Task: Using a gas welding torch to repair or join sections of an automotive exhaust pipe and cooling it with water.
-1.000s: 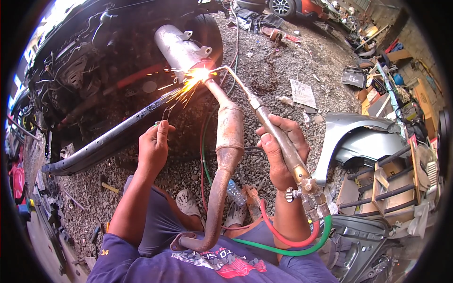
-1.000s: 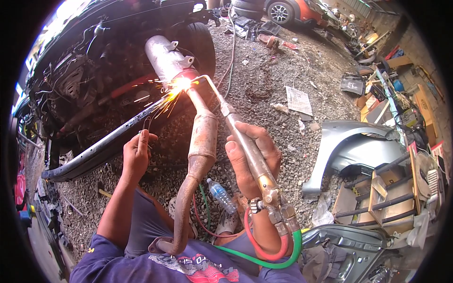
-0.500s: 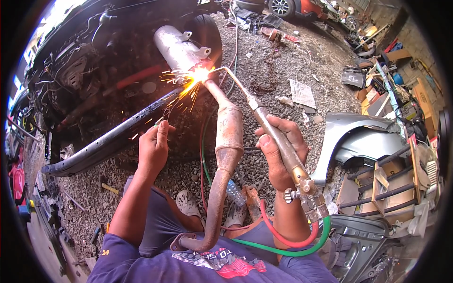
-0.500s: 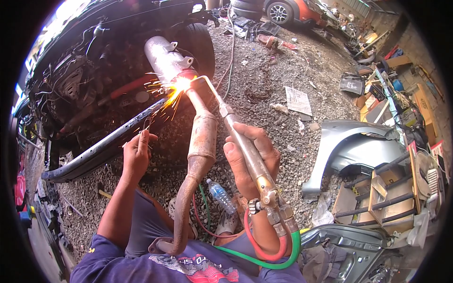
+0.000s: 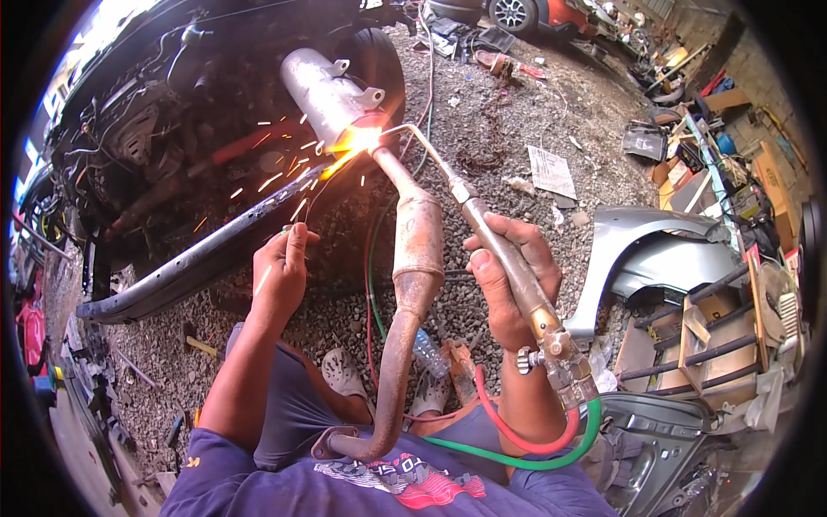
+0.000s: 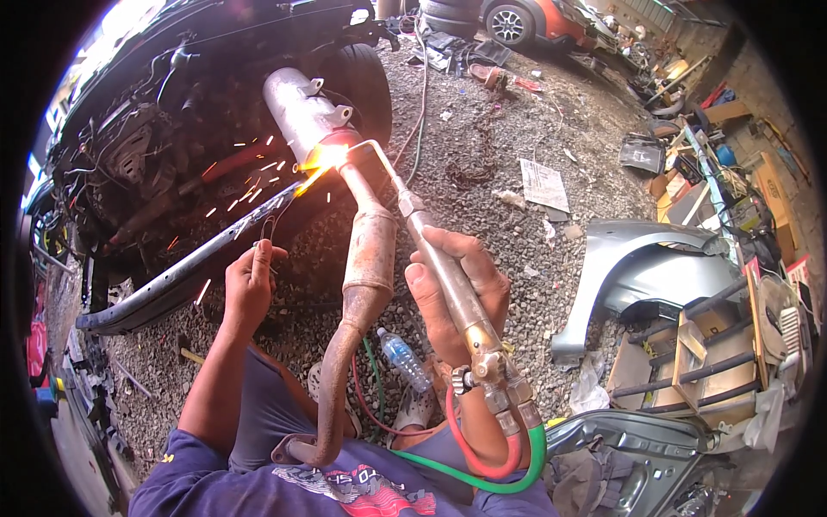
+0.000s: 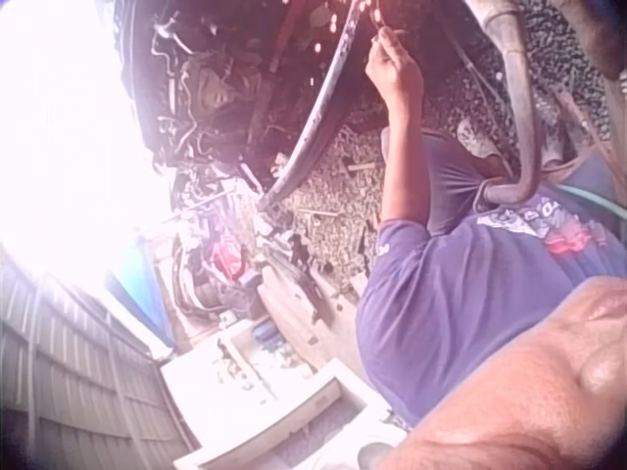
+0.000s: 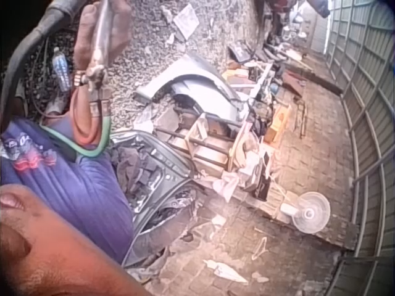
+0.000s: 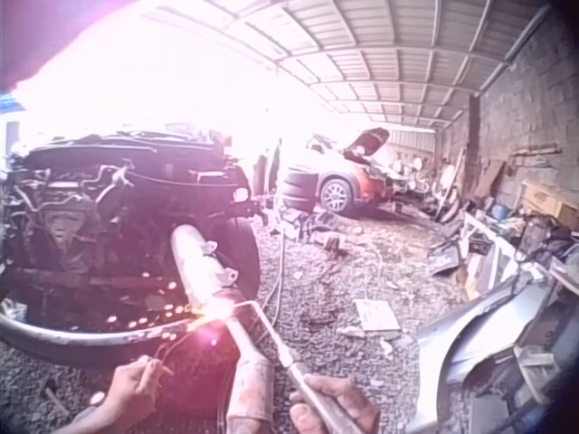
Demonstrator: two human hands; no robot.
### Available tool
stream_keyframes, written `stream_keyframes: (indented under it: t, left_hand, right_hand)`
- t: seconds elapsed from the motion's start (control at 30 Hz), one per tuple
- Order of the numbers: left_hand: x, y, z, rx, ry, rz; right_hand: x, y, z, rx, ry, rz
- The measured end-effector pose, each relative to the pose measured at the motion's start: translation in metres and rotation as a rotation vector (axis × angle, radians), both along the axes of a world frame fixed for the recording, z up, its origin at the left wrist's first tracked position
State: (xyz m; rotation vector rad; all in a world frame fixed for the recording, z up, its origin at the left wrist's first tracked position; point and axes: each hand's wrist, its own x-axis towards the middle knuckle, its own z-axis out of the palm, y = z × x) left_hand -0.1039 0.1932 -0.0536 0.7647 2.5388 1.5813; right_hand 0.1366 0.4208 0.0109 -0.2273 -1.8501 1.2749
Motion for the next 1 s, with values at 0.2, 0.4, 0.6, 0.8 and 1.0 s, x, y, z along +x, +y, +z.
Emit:
stream_keyframes:
  t: [0.2,0.4,0.6,0.8,1.0]
  left_hand:
    - [0.0015,-0.0009,0.0036,0.022,-0.013,-0.009]
    - [0.0005,-0.0010,0.0018,0.017,0.002,-0.006]
    - [0.0026,-0.0025,0.0100,0.023,-0.030,0.000]
    - [0.0002,-0.0033,0.0065,0.026,-0.013,-0.003]
    - [-0.0021,-0.0038,0.0065,0.015,-0.009,-0.006]
  right_hand:
    - [-0.0003,-0.0007,0.0020,0.009,-0.001,-0.010]
    - [0.0001,-0.0022,0.0031,0.013,-0.016,-0.007]
    - [0.0006,-0.0032,0.0041,0.024,-0.011,-0.006]
    - [-0.0002,-0.0070,0.0077,0.026,-0.029,-0.008]
    - [0.0002,-0.0066,0.0070,0.030,-0.023,-0.009]
